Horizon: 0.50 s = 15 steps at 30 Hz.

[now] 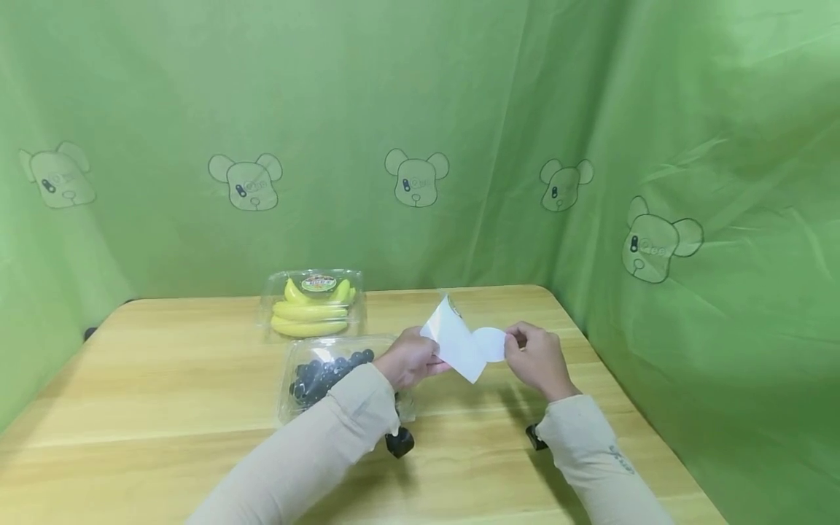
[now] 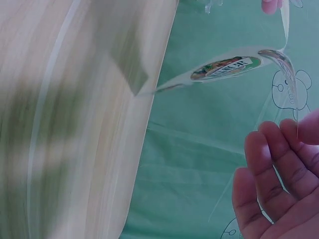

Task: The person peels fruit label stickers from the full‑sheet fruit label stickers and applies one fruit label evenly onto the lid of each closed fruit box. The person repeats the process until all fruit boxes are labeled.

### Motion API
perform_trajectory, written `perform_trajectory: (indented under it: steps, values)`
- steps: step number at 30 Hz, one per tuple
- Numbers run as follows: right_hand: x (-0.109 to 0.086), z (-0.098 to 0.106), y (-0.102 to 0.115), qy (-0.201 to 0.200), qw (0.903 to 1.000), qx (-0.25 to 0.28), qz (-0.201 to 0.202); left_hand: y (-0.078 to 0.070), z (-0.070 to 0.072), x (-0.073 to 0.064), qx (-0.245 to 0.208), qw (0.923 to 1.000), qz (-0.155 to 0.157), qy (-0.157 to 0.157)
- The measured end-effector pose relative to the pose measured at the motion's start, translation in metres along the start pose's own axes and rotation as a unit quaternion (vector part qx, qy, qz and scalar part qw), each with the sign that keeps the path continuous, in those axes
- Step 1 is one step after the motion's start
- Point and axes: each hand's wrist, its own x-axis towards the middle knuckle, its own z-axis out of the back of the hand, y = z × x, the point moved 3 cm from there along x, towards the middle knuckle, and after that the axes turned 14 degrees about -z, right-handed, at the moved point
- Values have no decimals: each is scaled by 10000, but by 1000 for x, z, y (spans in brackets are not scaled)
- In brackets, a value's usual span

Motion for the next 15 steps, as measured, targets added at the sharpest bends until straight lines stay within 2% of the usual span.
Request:
perform_trajectory:
  steps: [5,15]
  values:
    - [2,1,-2,-61,10000,9,-17,-3,-1,1,198,9997,88,109]
    - [4,-1,-2,-62,10000,-13,-63,-3,0,0,256,9996,117,10]
